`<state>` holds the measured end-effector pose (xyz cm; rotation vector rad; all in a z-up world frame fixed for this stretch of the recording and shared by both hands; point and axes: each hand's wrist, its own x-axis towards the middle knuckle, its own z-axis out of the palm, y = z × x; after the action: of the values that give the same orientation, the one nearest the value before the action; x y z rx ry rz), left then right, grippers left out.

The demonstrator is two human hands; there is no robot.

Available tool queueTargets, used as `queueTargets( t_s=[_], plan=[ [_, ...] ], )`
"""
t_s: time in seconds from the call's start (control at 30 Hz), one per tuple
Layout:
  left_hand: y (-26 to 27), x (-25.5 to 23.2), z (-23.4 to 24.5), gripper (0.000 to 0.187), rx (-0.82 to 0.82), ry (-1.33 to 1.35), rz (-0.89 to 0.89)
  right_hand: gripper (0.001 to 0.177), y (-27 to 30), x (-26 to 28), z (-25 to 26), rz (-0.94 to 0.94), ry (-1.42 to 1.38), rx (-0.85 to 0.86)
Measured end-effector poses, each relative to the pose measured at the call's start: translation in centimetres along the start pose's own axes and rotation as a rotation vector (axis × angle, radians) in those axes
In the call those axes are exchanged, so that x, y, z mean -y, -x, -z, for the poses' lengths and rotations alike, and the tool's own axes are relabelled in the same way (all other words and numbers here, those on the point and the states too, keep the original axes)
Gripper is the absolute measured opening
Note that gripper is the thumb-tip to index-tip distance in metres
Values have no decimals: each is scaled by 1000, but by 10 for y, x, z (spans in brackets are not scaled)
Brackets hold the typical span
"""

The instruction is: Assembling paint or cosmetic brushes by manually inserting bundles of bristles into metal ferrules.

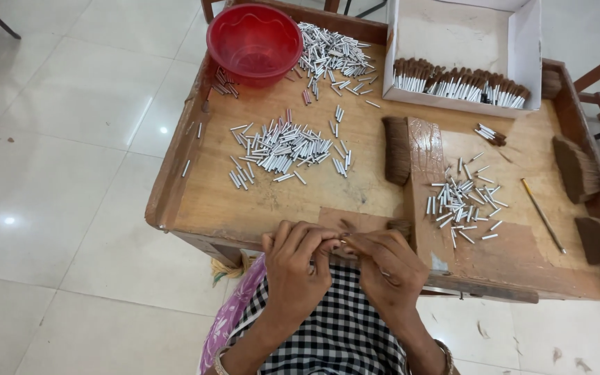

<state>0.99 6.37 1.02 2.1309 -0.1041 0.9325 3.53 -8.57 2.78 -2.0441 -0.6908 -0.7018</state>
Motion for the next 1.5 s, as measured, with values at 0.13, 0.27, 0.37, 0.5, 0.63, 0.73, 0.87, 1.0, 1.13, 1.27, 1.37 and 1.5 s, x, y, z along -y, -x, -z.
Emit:
queueTargets(
  t_s=[0.13, 0.27, 0.37, 0.5, 0.63, 0.73, 0.87, 1.0, 1.13, 1.27, 1.37, 1.5],
  plan=[
    [-2, -6, -1, 5, 21, 22, -5, 36, -1, 3, 10, -58, -42, -18],
    [3, -18, -5, 7, 59, 113, 2, 32, 14, -4, 17, -101, -63, -70],
    [5, -26, -12, 7, 59, 136, 9, 33, 17, -2, 28, -152, -90, -67],
    [10, -35, -21, 7, 106, 170, -14, 30, 28, -2, 42, -406, -143, -121],
    [26, -41, -34, 7, 144, 193, 23, 26, 43, -8, 53, -257, -53, -146],
    [36, -40, -45, 4, 171, 251, 12, 25, 44, -14, 68, -227, 83, -96],
    [27, -47, -52, 30, 236, 177, -21, 19, 18, -11, 90, -105, 403, -137],
    [39, -40, -63, 59, 413, 94, -63, 15, 3, -26, 77, -69, 609, -1],
    [28, -44, -58, 60, 355, 92, -12, 13, -5, -26, 62, -71, 583, 129],
    [9, -41, -65, 44, 365, -16, -3, 10, -4, -36, 56, -96, 636, 216],
    [2, -34, -75, 34, 370, -48, -38, 13, 0, -42, 58, -61, 607, 204],
    [-4, -32, -79, 20, 362, -55, -31, 13, 3, -48, 57, -28, 561, 147]
  ],
)
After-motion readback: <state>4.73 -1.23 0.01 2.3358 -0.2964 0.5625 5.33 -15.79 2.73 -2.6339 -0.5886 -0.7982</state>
